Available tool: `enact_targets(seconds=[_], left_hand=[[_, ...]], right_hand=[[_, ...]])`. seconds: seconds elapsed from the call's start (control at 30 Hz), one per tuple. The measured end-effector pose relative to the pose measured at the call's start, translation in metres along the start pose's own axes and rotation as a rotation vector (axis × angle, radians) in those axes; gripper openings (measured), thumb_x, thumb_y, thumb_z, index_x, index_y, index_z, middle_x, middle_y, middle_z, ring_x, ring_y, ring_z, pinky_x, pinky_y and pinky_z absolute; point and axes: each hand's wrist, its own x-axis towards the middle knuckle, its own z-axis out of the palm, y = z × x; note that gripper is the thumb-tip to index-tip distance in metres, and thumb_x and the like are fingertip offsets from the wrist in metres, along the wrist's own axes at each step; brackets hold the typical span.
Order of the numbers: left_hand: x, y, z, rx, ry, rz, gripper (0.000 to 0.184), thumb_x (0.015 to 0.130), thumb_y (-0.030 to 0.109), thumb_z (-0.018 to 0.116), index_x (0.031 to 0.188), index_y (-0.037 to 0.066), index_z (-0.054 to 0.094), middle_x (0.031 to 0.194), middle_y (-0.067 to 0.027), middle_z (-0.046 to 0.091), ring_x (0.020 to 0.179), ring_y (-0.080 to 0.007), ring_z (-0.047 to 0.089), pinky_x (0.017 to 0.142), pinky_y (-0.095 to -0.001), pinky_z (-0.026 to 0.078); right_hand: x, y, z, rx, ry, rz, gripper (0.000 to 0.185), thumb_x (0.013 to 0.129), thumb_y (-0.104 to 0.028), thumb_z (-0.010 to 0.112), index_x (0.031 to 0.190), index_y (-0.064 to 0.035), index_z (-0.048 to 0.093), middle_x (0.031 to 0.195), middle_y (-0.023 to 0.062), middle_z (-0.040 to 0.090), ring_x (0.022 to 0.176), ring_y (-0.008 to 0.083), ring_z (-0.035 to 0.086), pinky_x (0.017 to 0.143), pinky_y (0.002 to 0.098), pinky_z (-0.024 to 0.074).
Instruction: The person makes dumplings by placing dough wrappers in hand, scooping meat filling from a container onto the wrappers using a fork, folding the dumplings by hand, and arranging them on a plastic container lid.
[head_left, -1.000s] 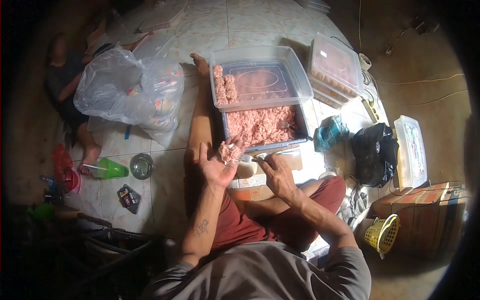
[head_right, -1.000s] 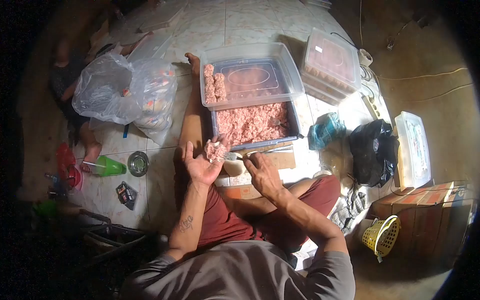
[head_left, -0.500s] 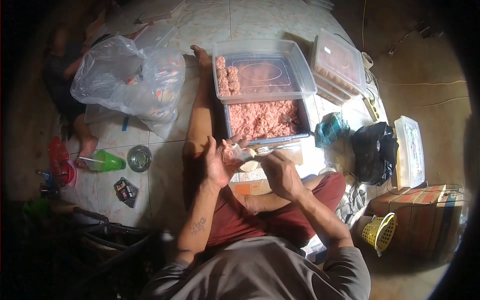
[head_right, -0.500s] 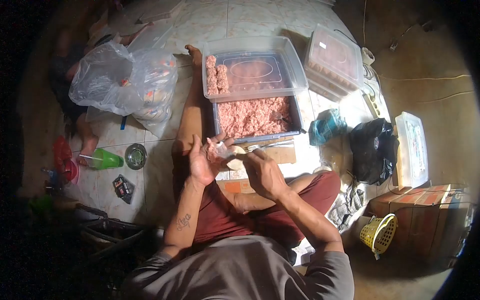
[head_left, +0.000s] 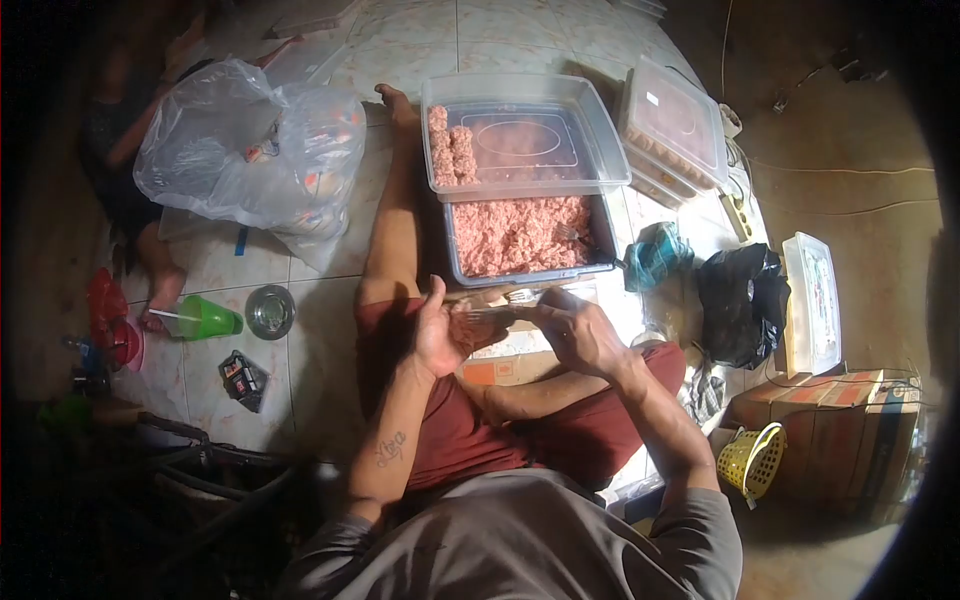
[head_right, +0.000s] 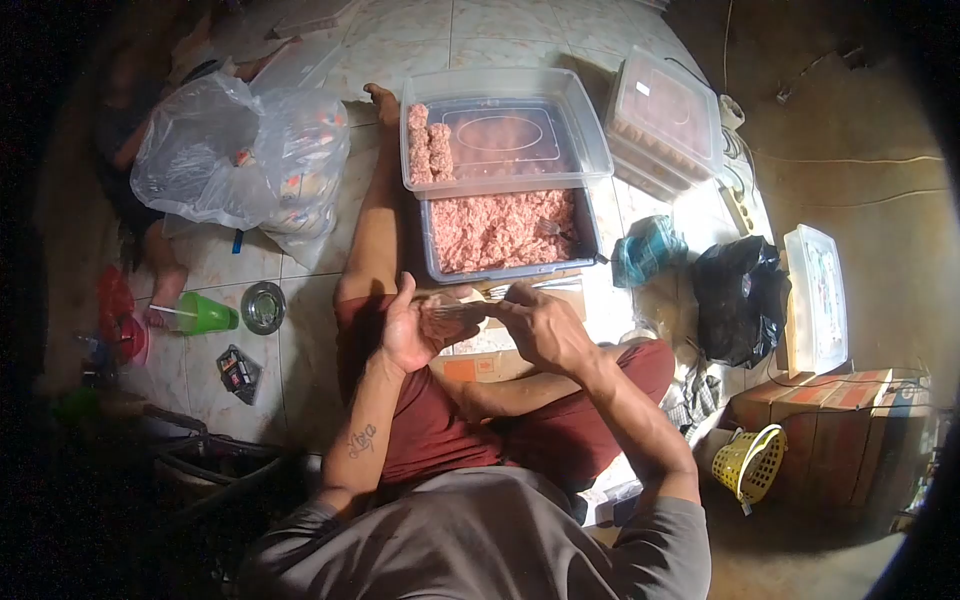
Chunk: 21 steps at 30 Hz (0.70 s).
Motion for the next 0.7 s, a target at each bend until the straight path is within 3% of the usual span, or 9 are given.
enact_targets(seconds=[0.1,0.17,0.23,0.37,0.43,0.47,0.6,0.7], left_hand=[[-0.004,-0.002,0.023,0.028,-0.090,-0.069,0.107,0.092,0.083,0.027,0.140,-0.009,0.051,0.132,-0.0255,0.063,0.122,-0.0369,0.063,0.108,-0.0528,0.048],[-0.002,-0.001,0.003,0.076,-0.072,-0.045,0.106,0.091,0.084,0.029,0.140,-0.008,0.051,0.132,-0.0241,0.063,0.118,-0.0375,0.065,0.102,-0.0500,0.052],[-0.007,-0.004,0.024,0.062,0.014,0.053,0.099,0.094,0.081,0.030,0.135,-0.006,0.056,0.126,-0.0205,0.067,0.112,-0.0301,0.069,0.097,-0.0461,0.055],[0.002,0.000,0.002,0.085,-0.010,0.053,0.097,0.094,0.080,0.031,0.134,-0.005,0.057,0.127,-0.0205,0.067,0.112,-0.0308,0.068,0.096,-0.0463,0.056],[-0.003,0.005,-0.019,0.040,-0.177,0.068,0.093,0.097,0.076,0.030,0.137,-0.004,0.055,0.129,-0.0240,0.064,0.109,-0.0384,0.069,0.096,-0.0523,0.056],[-0.003,-0.002,-0.020,0.087,0.076,0.108,0.093,0.097,0.076,0.030,0.136,-0.005,0.053,0.129,-0.0251,0.064,0.107,-0.0417,0.069,0.095,-0.0550,0.056],[-0.009,-0.006,-0.012,0.026,0.088,0.017,0.093,0.096,0.076,0.036,0.133,-0.009,0.049,0.124,-0.0254,0.065,0.114,-0.0462,0.065,0.100,-0.0576,0.053],[-0.011,-0.006,-0.008,0.045,0.081,0.044,0.094,0.095,0.076,0.037,0.134,-0.010,0.049,0.126,-0.0260,0.064,0.120,-0.0458,0.062,0.104,-0.0577,0.050]], right_hand=[[0.012,0.021,0.004,-0.056,-0.139,-0.060,0.037,0.093,-0.004,0.052,0.122,-0.0149,0.072,0.098,0.0154,0.064,0.081,0.0357,0.065,0.071,0.0444,0.0539],[0.017,0.020,-0.003,-0.085,-0.100,-0.069,0.038,0.092,-0.004,0.053,0.124,-0.0157,0.071,0.099,0.0153,0.064,0.082,0.0351,0.066,0.072,0.0438,0.0542],[0.016,0.009,-0.003,-0.113,-0.028,-0.055,0.041,0.091,-0.005,0.055,0.127,-0.0173,0.070,0.100,0.0151,0.064,0.086,0.0338,0.066,0.075,0.0426,0.0548],[0.033,0.046,0.008,-0.286,-0.039,-0.201,0.036,0.089,-0.006,0.058,0.121,-0.0153,0.072,0.102,0.0124,0.066,0.086,0.0336,0.068,0.075,0.0430,0.0568],[0.051,0.043,-0.005,-0.175,-0.006,-0.092,0.032,0.088,-0.008,0.058,0.116,-0.0124,0.073,0.100,0.0131,0.067,0.086,0.0338,0.069,0.073,0.0446,0.0571],[0.061,0.041,-0.007,-0.226,0.032,-0.062,0.031,0.088,-0.007,0.057,0.113,-0.0113,0.073,0.098,0.0128,0.067,0.085,0.0339,0.069,0.072,0.0447,0.0570],[0.100,0.071,0.026,-0.405,0.050,0.088,0.027,0.085,-0.005,0.055,0.104,-0.0091,0.073,0.090,0.0130,0.067,0.077,0.0339,0.069,0.067,0.0450,0.0569],[0.121,0.098,0.063,-0.378,0.117,-0.083,0.028,0.086,-0.002,0.055,0.103,-0.0134,0.073,0.092,0.0105,0.067,0.072,0.0304,0.069,0.060,0.0425,0.0550]])
